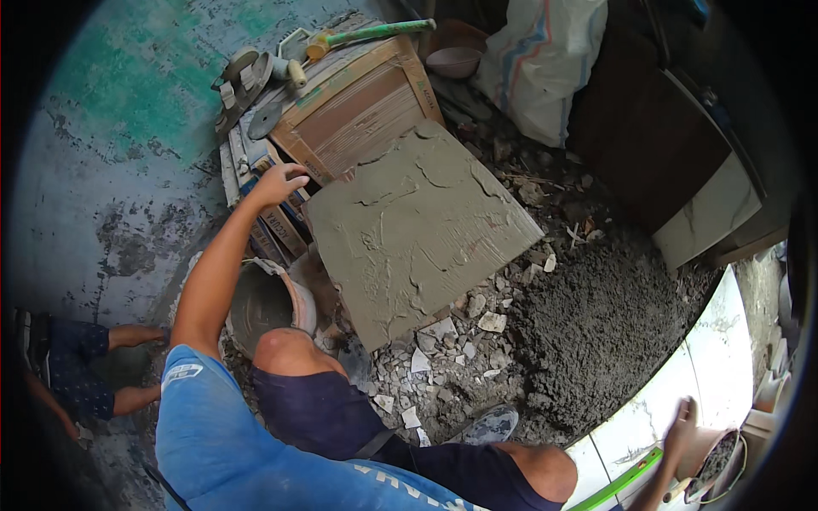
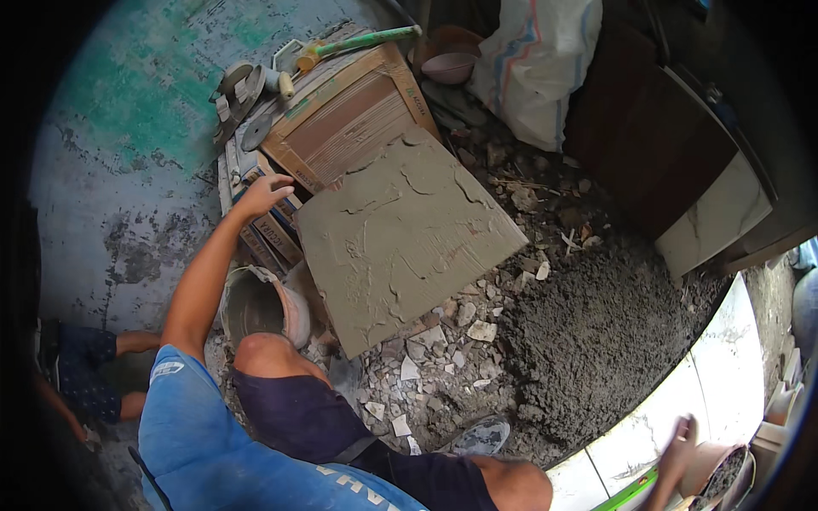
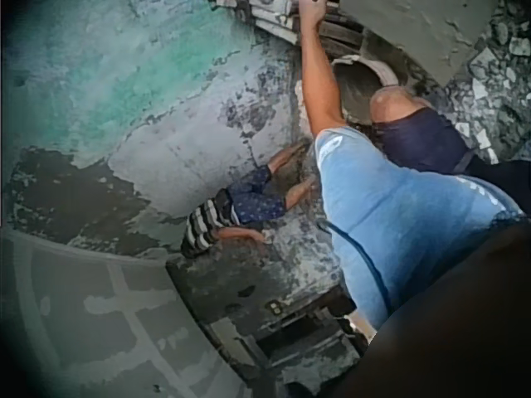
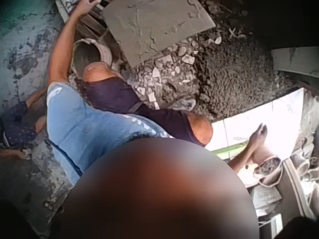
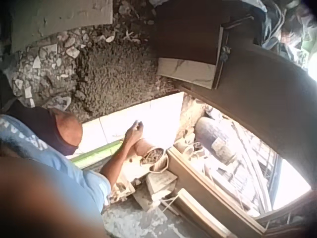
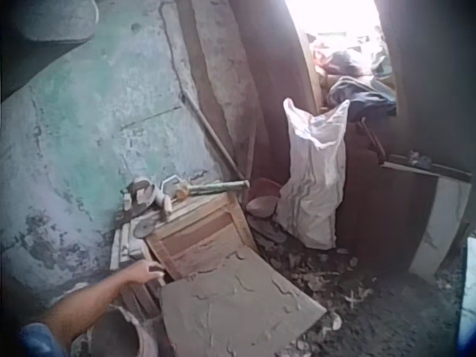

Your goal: Installing tiles on a floor by spreading mortar and leveling tiles.

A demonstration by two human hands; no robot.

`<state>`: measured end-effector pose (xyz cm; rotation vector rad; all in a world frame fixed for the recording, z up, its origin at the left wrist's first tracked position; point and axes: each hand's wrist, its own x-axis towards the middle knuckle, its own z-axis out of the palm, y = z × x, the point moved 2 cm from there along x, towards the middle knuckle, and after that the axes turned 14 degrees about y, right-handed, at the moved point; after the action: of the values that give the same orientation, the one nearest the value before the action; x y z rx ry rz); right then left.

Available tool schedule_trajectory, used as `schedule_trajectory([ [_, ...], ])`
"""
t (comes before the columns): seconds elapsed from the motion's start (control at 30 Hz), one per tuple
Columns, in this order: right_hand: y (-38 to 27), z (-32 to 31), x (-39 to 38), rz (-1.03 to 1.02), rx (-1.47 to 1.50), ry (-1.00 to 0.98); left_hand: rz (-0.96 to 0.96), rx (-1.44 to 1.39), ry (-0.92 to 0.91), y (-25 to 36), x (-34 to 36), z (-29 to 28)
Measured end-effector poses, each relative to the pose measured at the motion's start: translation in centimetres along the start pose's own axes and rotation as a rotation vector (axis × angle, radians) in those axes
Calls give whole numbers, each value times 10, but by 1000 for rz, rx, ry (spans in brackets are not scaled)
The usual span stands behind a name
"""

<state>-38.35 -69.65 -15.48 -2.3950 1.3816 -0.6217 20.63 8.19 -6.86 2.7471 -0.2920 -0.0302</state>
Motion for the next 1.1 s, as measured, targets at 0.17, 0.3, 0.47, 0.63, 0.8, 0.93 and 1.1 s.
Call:
schedule_trajectory([
  [0.17,-256,116,-151,198,738,-918,129,-28,-73,-40,86,66],
  [0.3,-370,164,-205,452,788,-1016,-15,-162,-352,-59,127,111],
  [0.47,-416,207,-251,665,942,-808,-112,-381,-448,-70,139,143],
  [0.63,-419,220,-267,716,909,-652,-133,-607,-640,-76,144,157],
  [0.8,-408,233,-262,796,903,-649,-15,-558,-669,-56,134,128],
  [0.93,-400,244,-269,796,991,-756,1,-540,-505,-20,117,55],
  [1.1,-407,243,-274,818,1154,-928,68,-469,-399,35,70,-47],
])
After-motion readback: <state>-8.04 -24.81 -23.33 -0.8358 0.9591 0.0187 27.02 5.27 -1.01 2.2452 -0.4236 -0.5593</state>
